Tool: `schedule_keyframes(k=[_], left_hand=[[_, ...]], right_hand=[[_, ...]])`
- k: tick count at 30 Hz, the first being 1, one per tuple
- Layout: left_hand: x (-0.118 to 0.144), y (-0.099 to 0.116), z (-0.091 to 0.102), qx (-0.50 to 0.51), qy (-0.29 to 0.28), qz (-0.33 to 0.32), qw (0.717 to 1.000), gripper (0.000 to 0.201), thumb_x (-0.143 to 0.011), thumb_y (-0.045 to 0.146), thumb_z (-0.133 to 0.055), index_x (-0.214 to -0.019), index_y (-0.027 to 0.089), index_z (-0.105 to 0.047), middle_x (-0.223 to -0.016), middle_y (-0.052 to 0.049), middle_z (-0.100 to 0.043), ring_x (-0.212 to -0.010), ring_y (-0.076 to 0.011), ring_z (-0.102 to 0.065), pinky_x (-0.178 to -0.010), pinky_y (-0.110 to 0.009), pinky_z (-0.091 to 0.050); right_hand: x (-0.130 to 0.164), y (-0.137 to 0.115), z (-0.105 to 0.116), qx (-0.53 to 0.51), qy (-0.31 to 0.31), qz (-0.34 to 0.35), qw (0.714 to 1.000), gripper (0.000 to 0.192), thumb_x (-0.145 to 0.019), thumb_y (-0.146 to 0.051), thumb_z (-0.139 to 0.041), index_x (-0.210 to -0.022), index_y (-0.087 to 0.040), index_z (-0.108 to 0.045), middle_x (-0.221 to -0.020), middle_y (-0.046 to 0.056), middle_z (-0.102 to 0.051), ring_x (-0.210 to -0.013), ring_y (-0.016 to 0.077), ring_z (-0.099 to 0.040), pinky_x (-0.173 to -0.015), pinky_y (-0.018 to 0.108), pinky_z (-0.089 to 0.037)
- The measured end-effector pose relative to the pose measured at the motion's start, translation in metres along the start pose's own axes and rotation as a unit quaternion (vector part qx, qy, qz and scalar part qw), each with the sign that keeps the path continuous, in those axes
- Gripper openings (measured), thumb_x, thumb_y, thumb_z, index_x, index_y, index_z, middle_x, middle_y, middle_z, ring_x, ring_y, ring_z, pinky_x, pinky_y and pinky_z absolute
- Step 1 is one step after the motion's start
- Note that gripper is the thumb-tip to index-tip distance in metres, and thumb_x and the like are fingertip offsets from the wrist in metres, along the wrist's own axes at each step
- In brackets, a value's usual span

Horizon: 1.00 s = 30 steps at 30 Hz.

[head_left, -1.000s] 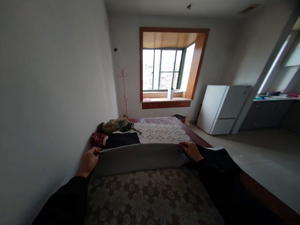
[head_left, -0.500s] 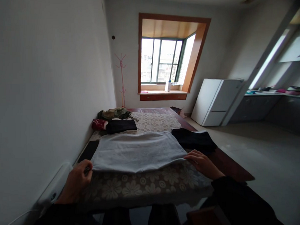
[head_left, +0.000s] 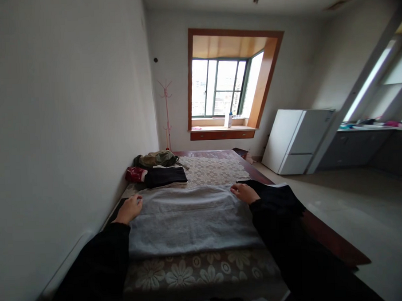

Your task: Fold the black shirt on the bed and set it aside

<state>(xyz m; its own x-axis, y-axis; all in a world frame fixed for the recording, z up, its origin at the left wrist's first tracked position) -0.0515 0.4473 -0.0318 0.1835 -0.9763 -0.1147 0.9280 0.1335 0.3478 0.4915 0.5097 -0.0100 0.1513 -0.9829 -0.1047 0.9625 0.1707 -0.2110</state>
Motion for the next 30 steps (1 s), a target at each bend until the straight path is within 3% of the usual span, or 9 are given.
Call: schedule_keyframes(k=[4,7,10,13,18,21,24,27,30], left_hand=[[-0.043,-0.008,-0.014,-0.027,0.022,0.048,0.998,0.038,-0.088,0.033,-0.046,-0.109,0.012,-0.069,-0.127,-0.027,-0.066,-0.127,-0.0438,-0.056,-0.103,-0.059,-0.043],[-0.058,-0.020,-0.014,-0.027,0.040,0.065,0.997,0.034,-0.086,0.034,-0.049,-0.100,0.013,-0.071,-0.124,-0.028,-0.067,-0.131,-0.0480,-0.051,-0.104,-0.064,-0.040],[-0.069,-0.029,-0.011,0.000,0.047,0.074,0.996,0.027,-0.081,0.035,-0.055,-0.093,0.017,-0.072,-0.120,-0.023,-0.070,-0.127,-0.0467,-0.055,-0.102,-0.062,-0.043],[-0.078,-0.034,-0.008,0.050,0.053,0.084,0.994,0.019,-0.076,0.032,-0.060,-0.089,0.022,-0.070,-0.107,-0.014,-0.075,-0.112,-0.0381,-0.066,-0.096,-0.049,-0.050],[-0.070,-0.036,0.015,0.153,0.106,0.104,0.977,0.026,-0.083,0.031,-0.048,-0.100,0.018,-0.064,-0.101,-0.013,-0.075,-0.095,-0.0248,-0.072,-0.083,-0.033,-0.055],[-0.036,-0.026,0.044,0.255,0.154,0.086,0.951,0.032,-0.085,0.040,-0.049,-0.106,0.018,-0.060,-0.100,-0.010,-0.075,-0.090,-0.0229,-0.072,-0.077,-0.031,-0.056],[0.027,-0.015,0.084,0.425,0.230,0.057,0.874,0.035,-0.077,0.048,-0.062,-0.099,0.022,-0.060,-0.088,-0.002,-0.072,-0.080,-0.0195,-0.067,-0.070,-0.028,-0.053],[0.103,-0.011,0.114,0.526,0.268,0.046,0.806,0.037,-0.069,0.049,-0.074,-0.094,0.024,-0.061,-0.075,0.005,-0.066,-0.065,-0.0136,-0.059,-0.060,-0.023,-0.048],[0.179,-0.022,0.132,0.562,0.288,0.049,0.774,0.033,-0.071,0.052,-0.074,-0.092,0.029,-0.061,-0.076,0.005,-0.067,-0.070,-0.0147,-0.061,-0.064,-0.025,-0.052]], right_hand=[[-0.045,0.009,-0.019,0.039,0.017,-0.071,0.997,0.027,-0.094,-0.031,-0.054,-0.110,-0.018,-0.073,-0.119,0.017,-0.072,-0.122,0.0319,-0.059,-0.104,0.046,-0.037],[-0.060,0.021,-0.033,0.039,0.032,-0.103,0.993,0.025,-0.089,-0.026,-0.059,-0.106,-0.014,-0.073,-0.116,0.022,-0.072,-0.126,0.0364,-0.055,-0.107,0.053,-0.032],[-0.073,0.030,-0.041,0.010,0.046,-0.121,0.992,0.030,-0.082,-0.017,-0.060,-0.109,-0.012,-0.072,-0.114,0.022,-0.072,-0.124,0.0376,-0.057,-0.106,0.054,-0.032],[-0.083,0.037,-0.040,-0.048,0.059,-0.131,0.988,0.037,-0.077,-0.015,-0.058,-0.110,-0.020,-0.073,-0.112,0.014,-0.075,-0.117,0.0330,-0.062,-0.103,0.049,-0.038],[-0.073,0.045,-0.017,-0.175,0.101,-0.107,0.974,0.031,-0.086,-0.032,-0.052,-0.103,-0.021,-0.075,-0.103,0.007,-0.077,-0.100,0.0238,-0.069,-0.087,0.034,-0.051],[-0.038,0.056,0.014,-0.351,0.183,-0.075,0.915,0.042,-0.087,-0.050,-0.056,-0.107,-0.018,-0.073,-0.100,0.007,-0.077,-0.091,0.0230,-0.070,-0.077,0.032,-0.055],[0.021,0.065,0.047,-0.520,0.246,-0.035,0.817,0.044,-0.073,-0.055,-0.076,-0.101,-0.021,-0.075,-0.096,0.004,-0.077,-0.088,0.0223,-0.069,-0.076,0.031,-0.056],[0.098,0.066,0.074,-0.556,0.263,-0.037,0.787,0.037,-0.070,-0.049,-0.084,-0.098,-0.025,-0.075,-0.091,0.001,-0.076,-0.083,0.0194,-0.069,-0.072,0.028,-0.057],[0.182,0.065,0.092,-0.606,0.276,-0.049,0.744,0.031,-0.073,-0.045,-0.084,-0.095,-0.028,-0.073,-0.092,0.003,-0.075,-0.083,0.0203,-0.070,-0.069,0.030,-0.059]])
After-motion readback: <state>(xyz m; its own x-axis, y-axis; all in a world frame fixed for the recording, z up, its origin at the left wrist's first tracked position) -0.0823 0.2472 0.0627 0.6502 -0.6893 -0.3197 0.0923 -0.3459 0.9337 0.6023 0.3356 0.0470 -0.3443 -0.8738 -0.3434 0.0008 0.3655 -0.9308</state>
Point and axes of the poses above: each hand's wrist, its own x-axis away from the middle knuckle, its own z-axis out of the back of the hand, y = z × x, the point moved 10 cm from there along -x, towards the middle knuckle
